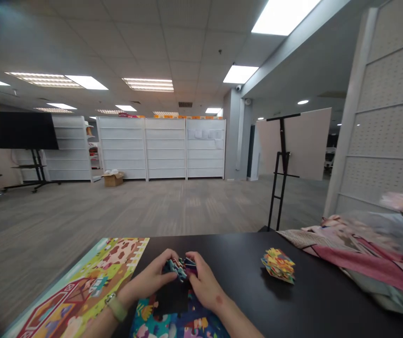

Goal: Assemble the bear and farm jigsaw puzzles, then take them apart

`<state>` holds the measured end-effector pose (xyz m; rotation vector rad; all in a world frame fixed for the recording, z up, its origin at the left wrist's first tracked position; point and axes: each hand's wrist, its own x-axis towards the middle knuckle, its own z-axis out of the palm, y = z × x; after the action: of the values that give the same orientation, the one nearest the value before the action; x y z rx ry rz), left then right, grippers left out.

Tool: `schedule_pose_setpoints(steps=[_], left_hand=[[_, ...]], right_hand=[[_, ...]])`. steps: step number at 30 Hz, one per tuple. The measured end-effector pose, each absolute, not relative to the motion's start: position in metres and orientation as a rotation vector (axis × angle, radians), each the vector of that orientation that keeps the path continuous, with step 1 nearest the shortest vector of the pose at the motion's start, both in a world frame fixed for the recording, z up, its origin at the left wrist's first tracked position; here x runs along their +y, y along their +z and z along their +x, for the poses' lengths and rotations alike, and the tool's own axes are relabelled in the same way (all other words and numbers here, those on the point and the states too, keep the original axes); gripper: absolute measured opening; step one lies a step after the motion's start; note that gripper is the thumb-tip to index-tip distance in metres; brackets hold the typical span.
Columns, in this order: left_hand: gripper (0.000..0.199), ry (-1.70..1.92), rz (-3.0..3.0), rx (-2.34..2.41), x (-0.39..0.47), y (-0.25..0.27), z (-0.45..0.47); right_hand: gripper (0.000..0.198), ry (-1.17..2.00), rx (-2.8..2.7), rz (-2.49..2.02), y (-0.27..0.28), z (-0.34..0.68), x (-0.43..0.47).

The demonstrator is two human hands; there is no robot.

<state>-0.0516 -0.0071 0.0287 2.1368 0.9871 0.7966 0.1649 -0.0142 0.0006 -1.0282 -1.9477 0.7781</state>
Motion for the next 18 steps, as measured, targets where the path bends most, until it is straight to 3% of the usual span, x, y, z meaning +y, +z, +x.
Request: schedule_pose_setpoints(steps=[5,8,14,18], left_hand=[[0.052,0.904,2.12,0.794,-0.012,0.005,-0.03],[0.07,0.901,2.214,0.701,-0.014,-0.005,-0.026],[0.091,0.899,2.257,0.711,-0.008,-0.012,-0.03],[0.088,0.813,2.193,0.975,-0.007,0.008,-0.047]], right_hand=[[0.089,0.977,-2.059,-0.921,-0.009,0.166,-0.015],[0.1,0.882,-2.123,-0.979,-0.016,0.166,-0.017],[0.088,0.704,-2.036,-1.061,-0.007,0.161,-0.016],[0.052,0.633,-1.933,-1.358,-0.001,0.165,-0.007]])
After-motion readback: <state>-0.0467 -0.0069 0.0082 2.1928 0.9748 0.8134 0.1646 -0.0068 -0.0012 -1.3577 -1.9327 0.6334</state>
